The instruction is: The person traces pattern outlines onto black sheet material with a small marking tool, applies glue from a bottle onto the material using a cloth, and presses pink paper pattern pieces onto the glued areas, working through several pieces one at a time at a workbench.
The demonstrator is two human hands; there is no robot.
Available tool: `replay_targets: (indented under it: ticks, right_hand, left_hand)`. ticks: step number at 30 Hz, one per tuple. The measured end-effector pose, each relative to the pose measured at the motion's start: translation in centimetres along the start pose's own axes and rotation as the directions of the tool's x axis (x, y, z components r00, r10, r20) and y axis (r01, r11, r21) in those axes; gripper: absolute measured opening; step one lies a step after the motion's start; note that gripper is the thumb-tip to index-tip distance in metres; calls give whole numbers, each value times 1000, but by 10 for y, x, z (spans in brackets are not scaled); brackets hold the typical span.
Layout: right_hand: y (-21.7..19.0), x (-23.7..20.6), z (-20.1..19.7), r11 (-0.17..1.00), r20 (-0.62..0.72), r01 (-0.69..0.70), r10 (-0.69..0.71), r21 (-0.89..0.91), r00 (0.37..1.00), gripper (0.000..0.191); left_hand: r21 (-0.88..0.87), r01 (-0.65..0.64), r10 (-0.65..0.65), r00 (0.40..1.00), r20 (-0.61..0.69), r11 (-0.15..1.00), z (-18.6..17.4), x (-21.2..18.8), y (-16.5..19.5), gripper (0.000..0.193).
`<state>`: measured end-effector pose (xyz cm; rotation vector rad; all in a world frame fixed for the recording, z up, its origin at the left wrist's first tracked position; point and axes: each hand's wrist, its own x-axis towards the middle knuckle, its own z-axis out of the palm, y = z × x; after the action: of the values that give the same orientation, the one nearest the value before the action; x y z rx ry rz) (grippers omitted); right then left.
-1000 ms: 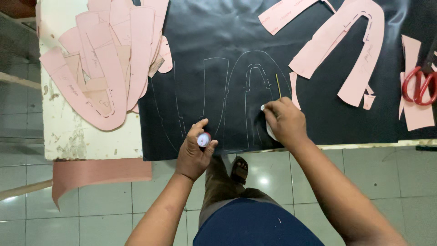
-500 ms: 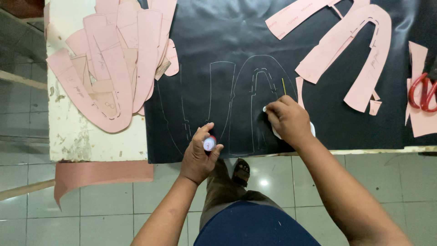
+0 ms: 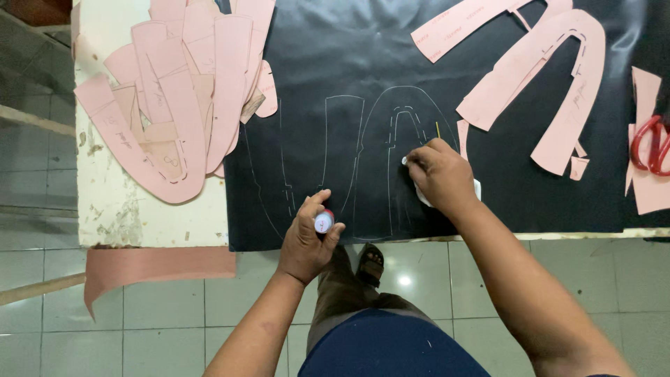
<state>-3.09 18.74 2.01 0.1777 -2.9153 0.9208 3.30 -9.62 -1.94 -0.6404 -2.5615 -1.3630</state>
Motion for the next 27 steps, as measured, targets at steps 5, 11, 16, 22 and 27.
replay_targets:
  ticks: [5,11,16,22,27]
  right_hand:
    - [0,3,-4,999,33,38,-38,20,999,12]
    - [-9,-14,-13,995,267,103,-98,-3,959,12]
    - [-12,-30,-16,984,378,177,-158,-17,912,11]
    - [-9,-25,-17,992,341,117,-129,56,931,14]
    - [-13,-29,-18,997,198,76,-75,2,977,9]
  left_hand:
    - [4,-12,12,1000,-9,1000,1,1,-2,51]
    - [-14,12,-12,1000,10,1000,2,0,-2,50]
    - [-13,14,-13,1000,4,1000,1,0,-1,50]
    - [-2,15,-15,1000,6,1000,0,0,0,49]
    - [14,4,-4,1000,6,1000,1,-1,-1,49]
